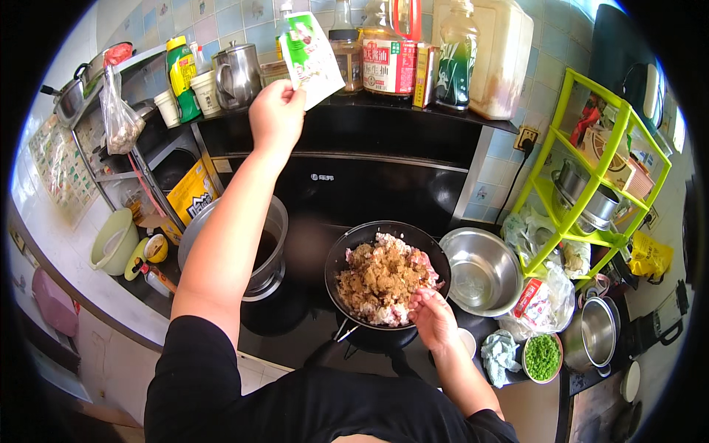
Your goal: The person adds various seasonings and sauces to a bowl of ground meat and chopped onions, then mixes the ingredients thoroughly by hand. The person uses a spoon to add powders and pours liquids from bottles before kneading the mixture with both hands.
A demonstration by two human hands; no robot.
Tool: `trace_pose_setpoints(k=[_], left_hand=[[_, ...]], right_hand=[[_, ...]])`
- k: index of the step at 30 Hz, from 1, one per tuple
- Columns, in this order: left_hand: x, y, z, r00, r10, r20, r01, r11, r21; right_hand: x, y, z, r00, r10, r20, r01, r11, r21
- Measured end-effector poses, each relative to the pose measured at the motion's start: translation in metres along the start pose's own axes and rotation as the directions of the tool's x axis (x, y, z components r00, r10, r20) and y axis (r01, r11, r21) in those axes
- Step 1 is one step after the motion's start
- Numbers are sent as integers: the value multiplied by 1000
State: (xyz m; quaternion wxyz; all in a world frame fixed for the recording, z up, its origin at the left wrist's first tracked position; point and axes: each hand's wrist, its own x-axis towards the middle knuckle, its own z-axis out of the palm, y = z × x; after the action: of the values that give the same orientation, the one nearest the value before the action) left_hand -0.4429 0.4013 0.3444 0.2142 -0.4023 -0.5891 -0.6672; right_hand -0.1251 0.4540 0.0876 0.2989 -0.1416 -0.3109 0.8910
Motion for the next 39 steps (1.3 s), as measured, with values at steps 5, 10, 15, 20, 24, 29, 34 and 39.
trace_pose_setpoints(k=[5,10,15,20,24,29,34,39], left_hand=[[20,-14,47,992,89,90,-110,959,262],[29,-27,80,988,80,134,-133,880,456],[38,-36,80,986,-33,161,-34,918,396],[-23,-25,66,966,244,87,-253,960,117],[-134,-42,26,933,36,358,53,970,-237],[-267,-60,-57,724,-363,586,448,894,2],[-334,-68,-81,506,-560,656,625,762,169],[-353,-76,-91,487,-586,648,680,720,140]], right_hand=[[-5,-5,-10,999,-36,-34,36,999,20],[-10,-8,-19,997,-45,-68,47,998,30],[-8,-6,-24,996,-56,-70,57,998,23],[-14,-8,-32,991,-64,-115,54,995,-84],[-20,-17,-53,976,-167,-143,137,971,-196],[-41,-30,-72,941,-233,-244,187,962,-198],[-49,-31,-83,928,-208,-310,144,965,-217],[-44,-36,-68,961,-163,-223,192,975,113]])
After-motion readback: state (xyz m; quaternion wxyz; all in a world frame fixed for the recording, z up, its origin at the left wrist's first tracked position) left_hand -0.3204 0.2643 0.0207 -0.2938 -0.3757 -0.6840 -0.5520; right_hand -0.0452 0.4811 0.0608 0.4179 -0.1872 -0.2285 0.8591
